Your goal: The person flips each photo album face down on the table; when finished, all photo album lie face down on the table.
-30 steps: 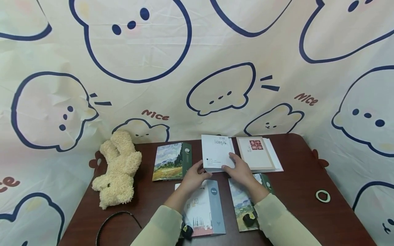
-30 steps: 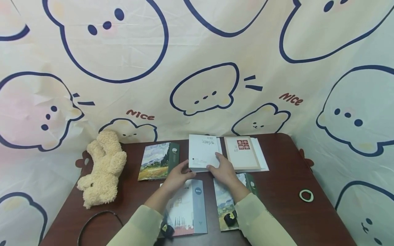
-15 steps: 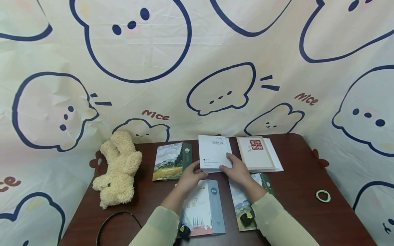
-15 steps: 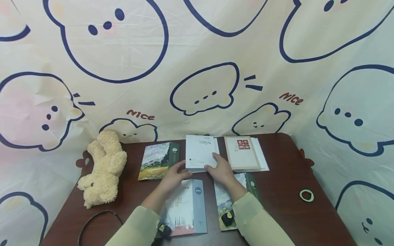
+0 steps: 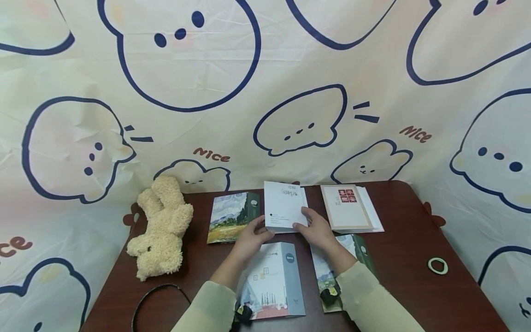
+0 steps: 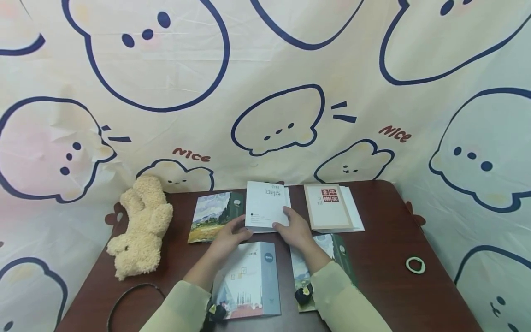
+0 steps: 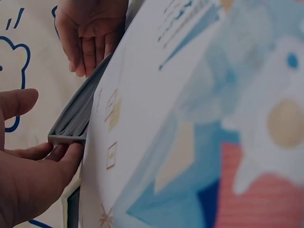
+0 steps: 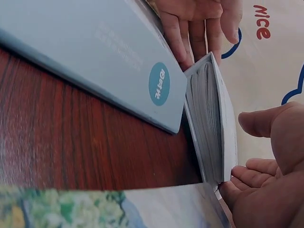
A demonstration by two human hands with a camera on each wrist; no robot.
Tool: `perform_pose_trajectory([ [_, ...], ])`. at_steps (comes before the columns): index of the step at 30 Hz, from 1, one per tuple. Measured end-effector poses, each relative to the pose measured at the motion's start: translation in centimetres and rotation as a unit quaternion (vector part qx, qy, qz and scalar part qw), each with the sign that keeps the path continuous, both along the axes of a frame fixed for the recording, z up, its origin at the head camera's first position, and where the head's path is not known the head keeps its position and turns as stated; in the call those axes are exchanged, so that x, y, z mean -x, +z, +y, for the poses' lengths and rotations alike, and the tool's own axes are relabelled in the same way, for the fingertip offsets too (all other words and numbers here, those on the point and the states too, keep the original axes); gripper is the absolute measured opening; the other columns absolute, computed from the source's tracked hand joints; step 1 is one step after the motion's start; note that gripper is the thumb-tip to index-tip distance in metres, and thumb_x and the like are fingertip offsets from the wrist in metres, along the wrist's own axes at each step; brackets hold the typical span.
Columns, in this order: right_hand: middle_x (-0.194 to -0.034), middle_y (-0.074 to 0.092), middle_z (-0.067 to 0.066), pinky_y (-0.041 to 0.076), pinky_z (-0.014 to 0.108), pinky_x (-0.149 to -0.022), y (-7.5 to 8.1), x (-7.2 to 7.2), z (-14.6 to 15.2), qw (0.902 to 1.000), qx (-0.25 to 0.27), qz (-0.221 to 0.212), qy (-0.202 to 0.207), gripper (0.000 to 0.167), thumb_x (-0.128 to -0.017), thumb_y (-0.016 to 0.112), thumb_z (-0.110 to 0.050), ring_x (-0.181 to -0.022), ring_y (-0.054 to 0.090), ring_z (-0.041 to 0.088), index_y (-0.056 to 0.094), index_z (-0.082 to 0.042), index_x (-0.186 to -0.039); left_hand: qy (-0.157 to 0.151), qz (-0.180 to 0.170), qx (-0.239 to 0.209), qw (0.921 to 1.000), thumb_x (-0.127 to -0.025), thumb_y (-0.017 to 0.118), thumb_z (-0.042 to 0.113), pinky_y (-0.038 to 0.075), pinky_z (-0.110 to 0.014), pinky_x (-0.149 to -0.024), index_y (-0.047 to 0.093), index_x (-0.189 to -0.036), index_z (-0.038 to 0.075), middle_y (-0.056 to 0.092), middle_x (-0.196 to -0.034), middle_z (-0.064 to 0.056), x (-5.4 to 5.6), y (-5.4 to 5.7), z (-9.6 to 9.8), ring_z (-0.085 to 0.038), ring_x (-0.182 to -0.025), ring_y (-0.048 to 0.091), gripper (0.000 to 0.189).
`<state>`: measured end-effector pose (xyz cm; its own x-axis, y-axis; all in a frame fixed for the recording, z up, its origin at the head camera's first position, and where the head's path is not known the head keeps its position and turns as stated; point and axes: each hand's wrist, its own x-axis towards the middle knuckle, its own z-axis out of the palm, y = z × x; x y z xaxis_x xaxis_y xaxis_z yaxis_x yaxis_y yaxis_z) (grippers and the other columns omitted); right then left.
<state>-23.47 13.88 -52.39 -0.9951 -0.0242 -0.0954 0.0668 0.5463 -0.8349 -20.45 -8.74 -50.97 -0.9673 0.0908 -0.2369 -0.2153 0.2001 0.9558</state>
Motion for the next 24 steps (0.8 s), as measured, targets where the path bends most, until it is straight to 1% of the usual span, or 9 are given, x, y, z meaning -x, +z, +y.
perform_pose_trajectory([
  [5,-0.157,0.048,0.016,0.044,0.049,-0.112,0.0,-0.2,-0.4,0.9999,0.010,0.001,-0.007,0.068,-0.095,0.073,-0.027,-0.138,0.051,0.039,0.047,-0.005,-0.154,0.007,0.010,-0.001,0.9999,-0.096,0.073,0.018,0.050,-0.049,-0.105,0.042,-0.158,0.008,0.052,-0.150,-0.021,-0.1,0.4,-0.2,-0.037,-0.136,0.053,0.070],
  [8,-0.156,0.050,0.015,0.045,0.048,-0.112,0.0,-0.3,-0.7,0.9997,0.020,0.000,-0.011,0.066,-0.095,0.073,-0.028,-0.137,0.053,0.038,0.049,-0.007,-0.152,0.014,0.015,-0.007,0.9998,-0.097,0.072,0.016,0.052,-0.049,-0.104,0.043,-0.157,0.009,0.054,-0.148,-0.019,-0.3,0.6,-0.2,-0.036,-0.135,0.055,0.067],
  [11,-0.156,0.050,0.014,0.044,0.048,-0.113,0.0,-0.3,-0.9,0.9990,0.040,-0.004,-0.018,0.063,-0.095,0.073,-0.027,-0.138,0.052,0.038,0.051,-0.008,-0.151,0.024,0.020,-0.007,0.9995,-0.098,0.071,0.015,0.052,-0.047,-0.103,0.045,-0.156,0.012,0.055,-0.147,-0.014,-0.3,1.0,-0.2,-0.032,-0.132,0.057,0.064],
  [16,-0.154,0.052,0.015,0.043,0.047,-0.114,0.0,-0.3,-1.1,0.9978,0.061,-0.004,-0.024,0.062,-0.095,0.073,-0.026,-0.139,0.053,0.036,0.053,-0.008,-0.150,0.033,0.043,-0.002,0.9985,-0.099,0.070,0.015,0.052,-0.047,-0.103,0.050,-0.153,0.014,0.056,-0.147,-0.009,-0.5,1.5,-0.1,-0.030,-0.132,0.057,0.058],
  [19,-0.152,0.054,0.015,0.041,0.050,-0.114,-0.1,-0.4,-1.2,0.9979,0.061,0.002,-0.021,0.060,-0.096,0.072,-0.027,-0.139,0.053,0.036,0.054,-0.008,-0.149,0.042,0.060,0.000,0.9973,-0.099,0.070,0.015,0.052,-0.047,-0.102,0.054,-0.149,0.015,0.059,-0.143,-0.007,-0.5,1.7,0.0,-0.028,-0.130,0.057,0.053],
  [24,-0.150,0.057,0.011,0.036,0.053,-0.117,-0.2,-0.5,-1.4,0.9973,0.072,0.000,-0.018,0.056,-0.097,0.071,-0.031,-0.141,0.049,0.033,0.056,-0.009,-0.147,0.059,0.085,0.006,0.9946,-0.098,0.071,0.017,0.050,-0.049,-0.103,0.060,-0.141,0.016,0.062,-0.134,-0.005,-0.4,1.8,0.0,-0.027,-0.126,0.057,0.045],
])
